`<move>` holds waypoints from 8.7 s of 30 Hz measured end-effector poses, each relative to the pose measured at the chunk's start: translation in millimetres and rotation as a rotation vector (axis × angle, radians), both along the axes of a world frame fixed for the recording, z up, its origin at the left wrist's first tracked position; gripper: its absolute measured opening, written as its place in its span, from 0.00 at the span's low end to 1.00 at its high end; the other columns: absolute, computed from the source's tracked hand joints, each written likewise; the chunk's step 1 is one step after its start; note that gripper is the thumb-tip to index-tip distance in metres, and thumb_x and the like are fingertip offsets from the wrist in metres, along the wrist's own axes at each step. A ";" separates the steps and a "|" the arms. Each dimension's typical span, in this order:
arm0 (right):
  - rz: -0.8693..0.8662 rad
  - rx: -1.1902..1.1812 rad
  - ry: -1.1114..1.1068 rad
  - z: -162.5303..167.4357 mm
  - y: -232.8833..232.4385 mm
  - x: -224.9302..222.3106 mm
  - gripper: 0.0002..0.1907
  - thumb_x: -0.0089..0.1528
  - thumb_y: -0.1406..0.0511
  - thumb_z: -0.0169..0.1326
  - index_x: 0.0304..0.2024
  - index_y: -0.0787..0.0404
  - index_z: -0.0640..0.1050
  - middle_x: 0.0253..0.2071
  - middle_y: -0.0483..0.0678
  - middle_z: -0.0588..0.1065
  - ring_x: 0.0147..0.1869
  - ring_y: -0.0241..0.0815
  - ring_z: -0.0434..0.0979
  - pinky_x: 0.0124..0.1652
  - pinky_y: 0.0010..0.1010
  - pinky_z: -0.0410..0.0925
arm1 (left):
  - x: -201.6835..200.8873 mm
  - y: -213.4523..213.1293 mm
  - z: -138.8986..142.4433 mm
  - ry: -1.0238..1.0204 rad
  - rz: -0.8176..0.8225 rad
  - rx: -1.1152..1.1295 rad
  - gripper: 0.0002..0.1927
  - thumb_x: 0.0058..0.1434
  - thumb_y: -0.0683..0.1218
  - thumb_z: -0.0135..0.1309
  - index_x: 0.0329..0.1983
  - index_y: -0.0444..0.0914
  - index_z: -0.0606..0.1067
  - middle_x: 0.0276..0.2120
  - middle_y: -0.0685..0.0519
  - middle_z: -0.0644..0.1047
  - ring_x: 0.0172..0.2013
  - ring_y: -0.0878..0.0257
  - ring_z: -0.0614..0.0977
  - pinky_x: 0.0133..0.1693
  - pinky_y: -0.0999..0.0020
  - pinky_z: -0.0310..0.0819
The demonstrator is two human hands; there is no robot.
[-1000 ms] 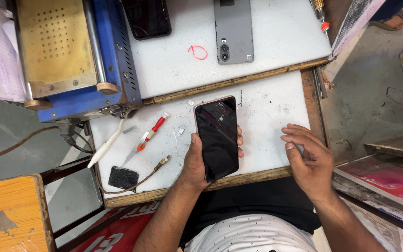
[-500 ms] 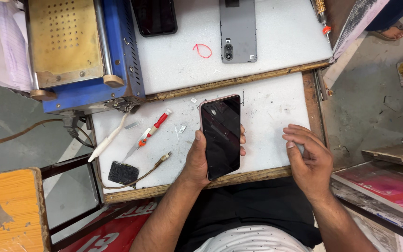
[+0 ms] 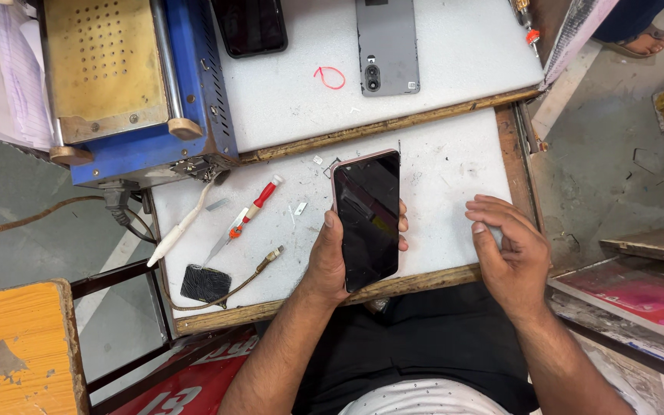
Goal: The person disassembles a smartphone, removes the camera module, and places it on the workbench. They then reassemble the phone, test the screen, and use a red-handled tool to adjust internal components near the camera area. The phone is opened and closed multiple times during the process.
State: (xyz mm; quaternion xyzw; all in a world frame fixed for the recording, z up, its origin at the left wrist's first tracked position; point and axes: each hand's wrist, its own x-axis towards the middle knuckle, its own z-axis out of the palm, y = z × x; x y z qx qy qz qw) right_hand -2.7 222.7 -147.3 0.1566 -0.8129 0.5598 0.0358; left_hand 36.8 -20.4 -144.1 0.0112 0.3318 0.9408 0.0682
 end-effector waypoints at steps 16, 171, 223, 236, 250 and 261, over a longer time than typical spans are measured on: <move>0.041 -0.215 -0.207 -17.7 23.3 -2.9 0.22 0.74 0.59 0.41 0.58 0.69 0.76 0.52 0.51 0.79 0.56 0.37 0.77 0.57 0.25 0.69 | 0.2 35.6 1.0 0.690 0.396 -1.633 0.43 0.63 0.67 0.62 0.76 0.50 0.60 0.63 0.42 0.68 0.58 0.49 0.74 0.58 0.50 0.72; 0.280 -0.557 -0.840 -2.6 -8.4 -32.7 0.43 0.63 0.75 0.53 0.78 0.55 0.52 0.52 0.49 0.75 0.47 0.35 0.78 0.46 0.30 0.79 | -31.1 -55.3 -31.9 -0.137 -0.420 -1.962 0.30 0.51 0.55 0.63 0.54 0.35 0.77 0.41 0.40 0.82 0.43 0.46 0.84 0.47 0.49 0.78; 0.239 -0.612 -0.709 -26.1 19.3 -37.1 0.36 0.62 0.76 0.53 0.72 0.63 0.60 0.55 0.54 0.76 0.55 0.44 0.80 0.47 0.40 0.79 | 19.4 -49.1 54.1 -0.142 -0.202 -1.282 0.17 0.66 0.48 0.55 0.57 0.40 0.76 0.32 0.49 0.85 0.32 0.57 0.86 0.37 0.64 0.79; 0.257 -0.512 -0.717 -19.3 11.9 -35.2 0.35 0.63 0.76 0.52 0.72 0.64 0.59 0.56 0.52 0.73 0.55 0.40 0.78 0.47 0.36 0.79 | 14.5 -48.4 45.5 -0.091 -0.163 -1.351 0.31 0.64 0.48 0.56 0.70 0.45 0.63 0.34 0.52 0.86 0.40 0.55 0.88 0.46 0.60 0.80; 0.267 -0.520 -0.771 8.4 -1.7 -29.1 0.45 0.62 0.75 0.53 0.79 0.55 0.51 0.55 0.51 0.73 0.50 0.36 0.78 0.41 0.33 0.80 | 5.1 34.3 32.6 0.646 0.287 -2.064 0.30 0.57 0.55 0.66 0.64 0.52 0.74 0.65 0.41 0.67 0.60 0.42 0.71 0.57 0.37 0.67; 0.427 0.516 0.387 56.9 3.5 -35.1 0.27 0.53 0.60 0.66 0.56 0.52 0.78 0.65 0.54 0.72 0.75 0.57 0.63 0.63 0.48 0.66 | -22.4 -13.7 49.6 0.408 -0.291 -1.402 0.29 0.65 0.57 0.57 0.66 0.41 0.71 0.59 0.43 0.75 0.54 0.49 0.80 0.55 0.54 0.77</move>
